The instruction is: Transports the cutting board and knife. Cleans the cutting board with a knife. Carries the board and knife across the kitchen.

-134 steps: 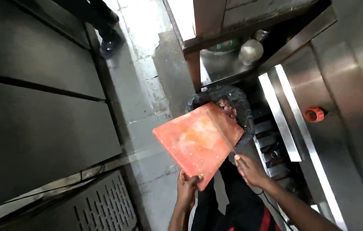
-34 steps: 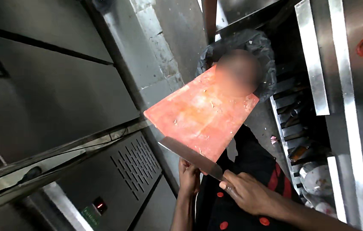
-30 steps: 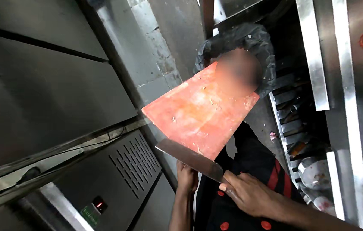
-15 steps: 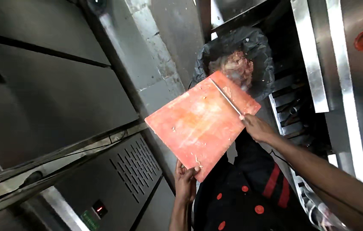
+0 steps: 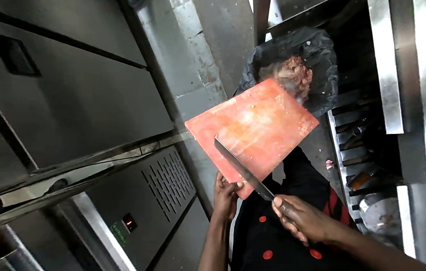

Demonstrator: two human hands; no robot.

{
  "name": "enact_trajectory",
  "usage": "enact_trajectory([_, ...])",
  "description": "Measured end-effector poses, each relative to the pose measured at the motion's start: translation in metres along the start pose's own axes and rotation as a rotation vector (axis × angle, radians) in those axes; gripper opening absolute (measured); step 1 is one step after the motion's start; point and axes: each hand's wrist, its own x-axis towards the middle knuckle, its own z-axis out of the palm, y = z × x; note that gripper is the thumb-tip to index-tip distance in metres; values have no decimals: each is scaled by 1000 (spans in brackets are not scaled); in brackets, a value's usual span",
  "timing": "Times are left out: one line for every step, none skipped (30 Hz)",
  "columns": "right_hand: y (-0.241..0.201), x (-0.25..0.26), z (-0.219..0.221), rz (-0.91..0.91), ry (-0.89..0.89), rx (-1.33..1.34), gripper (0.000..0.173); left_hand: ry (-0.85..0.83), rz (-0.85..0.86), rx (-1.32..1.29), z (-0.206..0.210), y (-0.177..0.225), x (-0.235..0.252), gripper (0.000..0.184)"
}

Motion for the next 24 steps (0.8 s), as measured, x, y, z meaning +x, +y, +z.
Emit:
enact_trajectory([2, 1, 1, 6, 2, 11, 49, -2, 0, 4, 0, 0, 0, 56])
enact_trajectory([3, 2, 2, 13, 4, 22, 49, -4, 1, 8, 0, 0, 0, 57])
enact_trajectory([5, 3, 3, 20, 2, 32, 49, -4, 1, 13, 0, 0, 0, 57])
enact_trajectory([7, 3, 4, 24, 0, 42, 49, -3, 3, 16, 1, 0, 0, 58])
enact_trajectory([9, 4, 5, 22, -4, 50, 49, -3, 5, 17, 2, 1, 1, 57])
enact_trajectory([10, 4, 6, 22, -7, 57, 49, -3, 6, 15, 3, 1, 1, 56])
enact_trajectory([11, 3, 7, 26, 0, 54, 49, 1, 6, 13, 3, 1, 1, 56])
enact_trajectory([10, 2, 6, 34, 17, 35, 49, 8, 3, 13, 4, 1, 1, 56])
enact_trajectory([8, 1, 3, 42, 50, 1, 48, 13, 1, 19, 4, 1, 1, 57])
enact_trajectory([5, -1, -3, 55, 97, -38, 48, 15, 2, 24, 4, 1, 1, 57])
enact_trajectory([2, -3, -13, 73, 156, -67, 47, 14, 7, 21, 3, 0, 0, 58])
enact_trajectory([-1, -3, -28, 100, 223, -81, 46, 13, 13, 20, 2, -1, 1, 57])
enact_trajectory([-3, -2, -47, 130, 298, -89, 46, 13, 17, 18, 1, -1, 1, 56])
enact_trajectory([-4, 1, -67, 156, 383, -106, 47, 13, 19, 22, -1, -2, 2, 55])
enact_trajectory([-8, 4, -87, 176, 460, -147, 49, 14, 21, 25, -2, -3, 3, 55])
enact_trajectory([-11, 7, -104, 183, 533, -194, 51, 17, 21, 25, -3, -4, 2, 56])
enact_trajectory([-13, 10, -118, 179, 595, -230, 52, 18, 23, 27, -3, -4, 2, 57])
enact_trajectory([-16, 12, -126, 174, 642, -259, 53, 15, 27, 33, -3, -3, 3, 59])
enact_trajectory([-19, 12, -128, 158, 664, -292, 52, 11, 35, 38, -2, -2, 4, 60])
enact_trajectory([-22, 9, -123, 129, 656, -339, 51, 7, 40, 43, -2, -3, 5, 61])
enact_trajectory([-23, 7, -115, 91, 624, -412, 49, 9, 41, 46, -3, -4, 4, 61])
enact_trajectory([-24, 5, -103, 46, 570, -497, 48, 12, 43, 48, -4, -5, 4, 60])
enact_trajectory([-26, 3, -89, 0, 496, -583, 46, 10, 47, 49, -5, -6, 5, 59])
enact_trajectory([-25, 1, -75, -48, 419, -653, 47, 7, 53, 46, -6, -7, 5, 58])
